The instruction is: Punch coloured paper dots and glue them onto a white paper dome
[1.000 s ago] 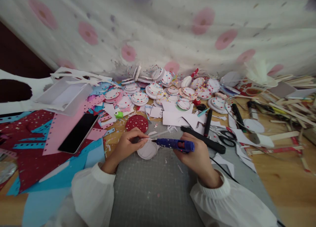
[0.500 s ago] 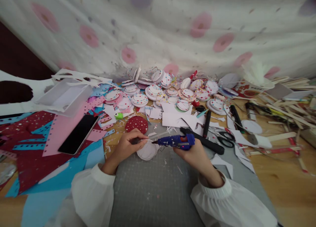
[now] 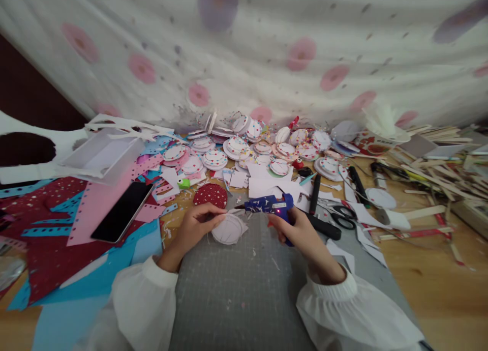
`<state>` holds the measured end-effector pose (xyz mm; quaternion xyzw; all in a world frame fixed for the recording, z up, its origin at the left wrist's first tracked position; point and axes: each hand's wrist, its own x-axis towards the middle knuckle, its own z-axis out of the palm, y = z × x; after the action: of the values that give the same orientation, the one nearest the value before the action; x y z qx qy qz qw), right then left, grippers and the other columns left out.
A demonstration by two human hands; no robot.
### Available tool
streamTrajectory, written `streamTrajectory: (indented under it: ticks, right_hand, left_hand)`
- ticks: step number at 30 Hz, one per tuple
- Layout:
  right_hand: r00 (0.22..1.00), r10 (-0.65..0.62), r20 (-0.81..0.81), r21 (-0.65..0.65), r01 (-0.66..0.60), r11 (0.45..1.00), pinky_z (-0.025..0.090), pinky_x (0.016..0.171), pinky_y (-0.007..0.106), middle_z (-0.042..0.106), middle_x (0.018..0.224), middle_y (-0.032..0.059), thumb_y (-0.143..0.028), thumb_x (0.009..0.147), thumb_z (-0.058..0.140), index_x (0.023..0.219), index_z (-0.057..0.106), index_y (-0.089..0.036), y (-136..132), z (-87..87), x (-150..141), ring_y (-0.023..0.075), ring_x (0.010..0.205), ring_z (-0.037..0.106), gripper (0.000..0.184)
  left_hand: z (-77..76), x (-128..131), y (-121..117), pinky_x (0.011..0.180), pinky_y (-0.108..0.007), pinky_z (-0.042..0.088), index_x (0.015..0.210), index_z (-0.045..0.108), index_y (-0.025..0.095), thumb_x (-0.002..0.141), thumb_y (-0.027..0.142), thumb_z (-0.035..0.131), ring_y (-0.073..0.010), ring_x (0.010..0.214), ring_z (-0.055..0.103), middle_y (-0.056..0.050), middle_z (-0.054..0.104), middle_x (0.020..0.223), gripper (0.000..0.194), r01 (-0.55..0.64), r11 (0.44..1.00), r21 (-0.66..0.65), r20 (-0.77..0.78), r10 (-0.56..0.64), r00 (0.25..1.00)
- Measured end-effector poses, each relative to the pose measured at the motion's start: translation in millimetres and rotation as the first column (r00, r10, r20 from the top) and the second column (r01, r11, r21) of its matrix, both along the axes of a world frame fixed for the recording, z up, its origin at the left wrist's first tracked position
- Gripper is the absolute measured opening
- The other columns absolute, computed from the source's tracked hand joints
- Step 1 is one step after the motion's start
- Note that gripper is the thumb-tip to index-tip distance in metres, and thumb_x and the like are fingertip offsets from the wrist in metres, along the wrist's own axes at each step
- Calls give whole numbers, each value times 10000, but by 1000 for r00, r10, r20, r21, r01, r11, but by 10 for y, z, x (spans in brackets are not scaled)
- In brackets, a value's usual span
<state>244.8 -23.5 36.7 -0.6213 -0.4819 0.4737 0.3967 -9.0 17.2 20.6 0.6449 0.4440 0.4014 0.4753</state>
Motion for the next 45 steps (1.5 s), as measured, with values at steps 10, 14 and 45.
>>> streamTrajectory:
  ticks: [10, 14, 45]
  right_hand:
    - [999, -22, -29, 48, 23, 999, 313, 368, 229, 465, 426, -78, -534, 707, 692, 710, 518, -208, -36, 80, 4, 100, 368, 408, 370]
    - [999, -44, -29, 49, 46, 998, 313, 363, 229, 465, 435, -77, -523, 684, 702, 701, 519, -213, -37, 132, 0, 96, 369, 399, 360]
    - [987, 0, -162, 376, 62, 925, 548, 785, 347, 621, 1060, 73, -331, 875, 601, 1114, 520, -252, -138, -115, -323, 188, 870, 635, 265]
  left_hand:
    - [-12, 9, 8, 739, -287, 567, 865, 781, 202, 760, 236, 737, -200, 819, 716, -50, 786, 885, 119, -74, 997, 18, 6, 74, 997]
    - [-33, 3, 9, 742, -295, 571, 863, 786, 211, 759, 245, 743, -201, 810, 717, -48, 786, 878, 118, -76, 997, 25, 14, 75, 997]
    - [-150, 113, 19, 737, -329, 579, 818, 777, 210, 581, 351, 864, -208, 790, 718, -43, 792, 865, 289, -262, 926, -271, 356, 349, 867]
